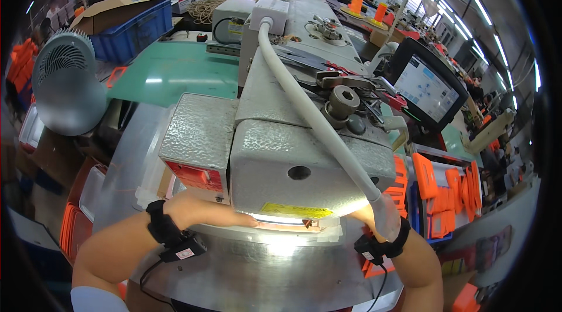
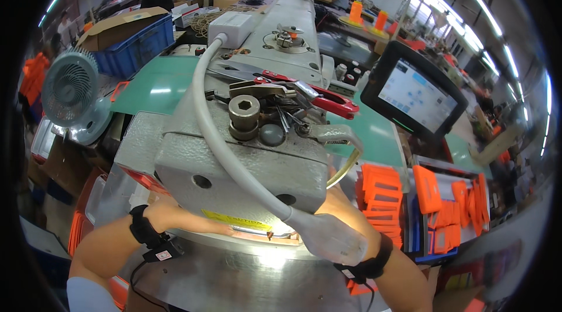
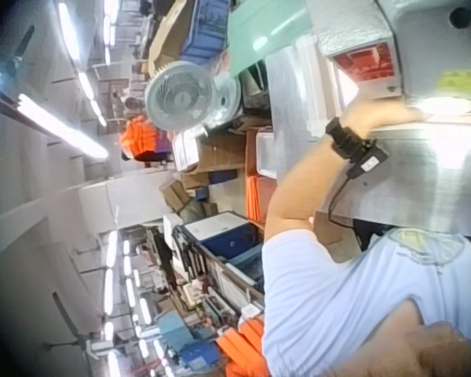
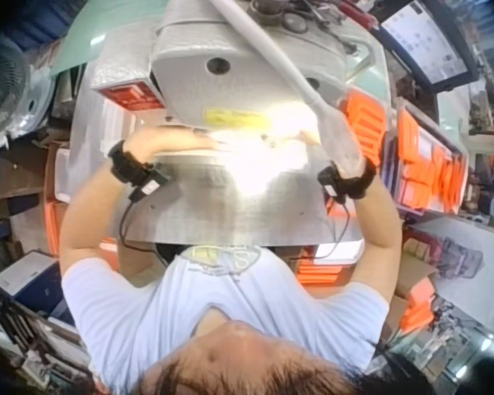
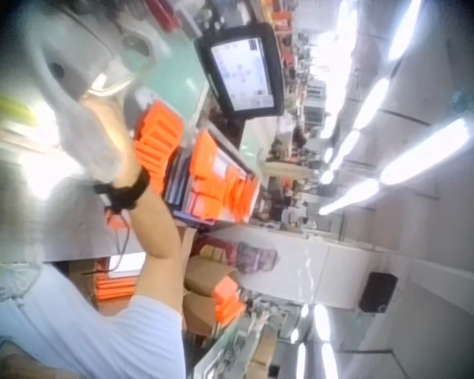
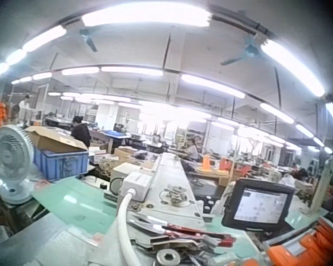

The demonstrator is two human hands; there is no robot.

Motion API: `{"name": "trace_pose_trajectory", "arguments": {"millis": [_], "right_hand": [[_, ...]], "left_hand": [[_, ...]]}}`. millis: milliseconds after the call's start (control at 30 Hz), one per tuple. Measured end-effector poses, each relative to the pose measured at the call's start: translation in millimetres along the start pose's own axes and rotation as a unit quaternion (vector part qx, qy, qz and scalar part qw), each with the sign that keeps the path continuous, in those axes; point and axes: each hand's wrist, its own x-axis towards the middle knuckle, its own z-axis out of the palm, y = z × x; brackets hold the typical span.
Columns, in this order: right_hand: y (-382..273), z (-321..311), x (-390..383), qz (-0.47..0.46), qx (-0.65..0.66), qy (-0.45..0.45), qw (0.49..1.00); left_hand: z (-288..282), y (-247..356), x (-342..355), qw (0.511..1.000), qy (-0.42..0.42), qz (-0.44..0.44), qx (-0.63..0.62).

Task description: The recorder is seen operating an industrial sewing machine to assemble orange pouches, involving positioning materials, using small tools for adjustments, and interacting with a touchscreen control panel.

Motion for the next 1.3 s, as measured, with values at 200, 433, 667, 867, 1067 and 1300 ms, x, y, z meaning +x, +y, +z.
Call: {"name": "trace_pose_trajectory", "arguments": {"millis": [200,433,667,867,1067,1300], "right_hand": [[-13.0,-11.7,16.2,0.297,0.124,-0.152,0.935],[9.9,-5.5,-13.9,0.141,0.157,-0.077,0.974],[30.8,13.4,-19.8,0.145,0.078,-0.092,0.982],[34.1,13.4,-11.0,0.219,-0.007,-0.190,0.957],[12.7,40.9,-71.8,0.113,-0.152,-0.202,0.961],[1.2,40.8,-85.5,0.130,-0.027,-0.161,0.978]], "left_hand": [[13.9,-2.3,15.6,0.995,-0.053,-0.010,-0.081],[12.5,2.1,15.3,0.997,-0.063,0.019,-0.037],[12.7,-3.0,20.6,0.997,-0.059,0.039,0.028],[14.7,-3.0,15.7,0.991,0.022,0.086,0.105],[78.7,8.6,-39.6,0.941,0.155,0.142,0.264],[88.1,8.3,-50.1,0.934,0.168,0.133,0.285]]}}
